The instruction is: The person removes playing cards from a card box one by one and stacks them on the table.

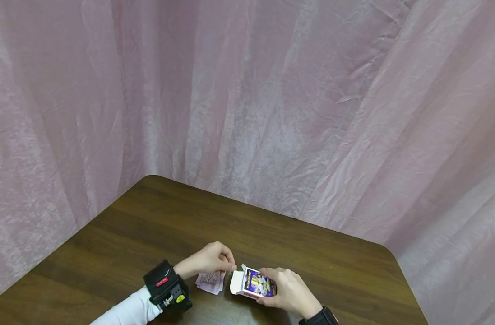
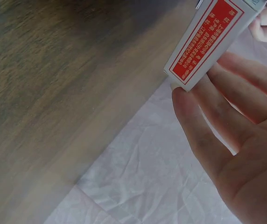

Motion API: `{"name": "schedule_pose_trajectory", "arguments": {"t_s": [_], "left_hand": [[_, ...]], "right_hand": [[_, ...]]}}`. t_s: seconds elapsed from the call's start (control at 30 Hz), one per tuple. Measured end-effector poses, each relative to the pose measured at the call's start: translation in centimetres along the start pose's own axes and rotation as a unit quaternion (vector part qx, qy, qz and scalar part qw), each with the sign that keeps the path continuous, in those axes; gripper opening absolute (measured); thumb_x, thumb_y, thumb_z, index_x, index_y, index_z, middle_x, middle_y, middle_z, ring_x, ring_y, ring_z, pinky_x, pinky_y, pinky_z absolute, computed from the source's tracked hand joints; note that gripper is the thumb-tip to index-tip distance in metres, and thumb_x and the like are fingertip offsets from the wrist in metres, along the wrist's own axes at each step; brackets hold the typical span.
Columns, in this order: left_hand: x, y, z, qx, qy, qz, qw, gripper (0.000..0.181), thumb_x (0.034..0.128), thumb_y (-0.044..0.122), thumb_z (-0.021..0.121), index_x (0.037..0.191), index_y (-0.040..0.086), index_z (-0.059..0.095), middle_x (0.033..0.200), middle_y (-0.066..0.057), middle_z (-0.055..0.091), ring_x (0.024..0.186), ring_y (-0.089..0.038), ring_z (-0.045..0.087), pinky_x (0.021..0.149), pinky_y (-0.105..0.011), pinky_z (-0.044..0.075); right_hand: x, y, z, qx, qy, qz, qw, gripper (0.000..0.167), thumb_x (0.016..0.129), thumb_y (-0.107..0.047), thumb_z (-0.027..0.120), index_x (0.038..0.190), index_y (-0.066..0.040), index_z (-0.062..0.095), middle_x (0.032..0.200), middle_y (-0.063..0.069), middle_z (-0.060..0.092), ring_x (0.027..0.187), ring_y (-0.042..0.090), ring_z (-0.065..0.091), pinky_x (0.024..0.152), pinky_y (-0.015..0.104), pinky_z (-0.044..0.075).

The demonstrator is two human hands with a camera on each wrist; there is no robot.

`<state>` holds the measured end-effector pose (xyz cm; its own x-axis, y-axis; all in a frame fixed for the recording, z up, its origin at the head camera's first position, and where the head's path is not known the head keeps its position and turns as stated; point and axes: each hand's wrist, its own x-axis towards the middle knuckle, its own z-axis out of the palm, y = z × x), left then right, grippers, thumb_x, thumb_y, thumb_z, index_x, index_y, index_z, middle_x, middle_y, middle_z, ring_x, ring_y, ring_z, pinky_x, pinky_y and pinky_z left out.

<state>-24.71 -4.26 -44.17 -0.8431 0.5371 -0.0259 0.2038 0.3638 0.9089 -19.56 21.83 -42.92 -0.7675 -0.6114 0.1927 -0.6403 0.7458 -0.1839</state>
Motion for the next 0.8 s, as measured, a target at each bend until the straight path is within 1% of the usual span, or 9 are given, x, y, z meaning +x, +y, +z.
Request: {"name": "schedule_pose_trajectory", "arguments": {"t_s": [0.03,0.1,0.17,0.3,0.5,0.6,0.8], "left_hand": [[0.0,0.3,0.4,-0.016,-0.013,-0.006,0.9998,0.009,0.0845,0.009,0.071,0.078,0.004,0.068,0.059,-0.006,0.064,0.048,-0.007,0.054,0.046,-0.018,0.038],[0.0,0.7,1.2,-0.037,-0.03,-0.017,0.9987,0.008,0.0843,0.009,0.071,0.079,0.003,0.068,0.057,-0.001,0.061,0.048,-0.006,0.053,0.046,-0.017,0.038],[-0.1,1.0,1.8,-0.045,-0.035,-0.026,0.998,0.009,0.0836,0.009,0.072,0.078,0.004,0.067,0.055,0.003,0.058,0.047,-0.006,0.052,0.046,-0.016,0.038],[-0.2,0.9,2.6,-0.048,-0.032,-0.031,0.9979,0.013,0.083,0.008,0.072,0.075,0.004,0.063,0.054,0.004,0.054,0.047,-0.005,0.048,0.045,-0.016,0.036],[-0.4,0.5,2.9,-0.058,-0.041,-0.037,0.9968,0.017,0.086,0.012,0.07,0.075,0.003,0.061,0.055,0.003,0.054,0.045,-0.005,0.046,0.042,-0.016,0.034],[-0.5,0.3,2.9,-0.068,-0.047,-0.032,0.9961,0.019,0.0874,0.012,0.069,0.074,0.001,0.062,0.057,0.003,0.055,0.046,-0.005,0.046,0.043,-0.016,0.035],[-0.5,0.3,2.6,-0.075,-0.06,-0.027,0.995,0.018,0.087,0.009,0.067,0.075,-0.004,0.063,0.06,0.003,0.057,0.047,-0.004,0.046,0.046,-0.015,0.036]], "right_hand": [[0.0,-0.1,0.0,-0.001,0.001,-0.002,1.0,0.055,0.07,-0.042,0.082,0.114,-0.013,0.066,0.1,-0.003,0.072,0.082,0.005,0.062,0.066,0.022,0.048],[0.1,-0.2,-0.1,-0.003,0.004,-0.005,1.0,0.055,0.07,-0.042,0.082,0.114,-0.013,0.067,0.101,-0.003,0.072,0.083,0.006,0.062,0.068,0.022,0.049],[0.1,-0.3,-0.1,-0.009,0.01,-0.01,0.9999,0.055,0.069,-0.041,0.083,0.114,-0.013,0.067,0.102,-0.003,0.072,0.084,0.007,0.063,0.068,0.023,0.05],[0.1,-0.7,-0.3,-0.018,0.018,-0.017,0.9995,0.056,0.069,-0.042,0.083,0.114,-0.013,0.067,0.103,-0.002,0.072,0.086,0.008,0.065,0.068,0.024,0.051],[0.2,-1.0,-0.5,-0.015,0.017,-0.019,0.9996,0.056,0.069,-0.041,0.083,0.115,-0.014,0.067,0.105,-0.002,0.072,0.088,0.008,0.065,0.07,0.024,0.051],[0.2,-1.1,-0.5,-0.019,0.021,-0.023,0.9993,0.056,0.069,-0.041,0.083,0.115,-0.014,0.067,0.105,-0.002,0.072,0.088,0.008,0.065,0.07,0.024,0.052],[0.2,-1.2,-0.7,-0.02,0.025,-0.027,0.9991,0.055,0.07,-0.042,0.083,0.114,-0.014,0.067,0.105,-0.002,0.072,0.088,0.008,0.066,0.07,0.024,0.051]]}}
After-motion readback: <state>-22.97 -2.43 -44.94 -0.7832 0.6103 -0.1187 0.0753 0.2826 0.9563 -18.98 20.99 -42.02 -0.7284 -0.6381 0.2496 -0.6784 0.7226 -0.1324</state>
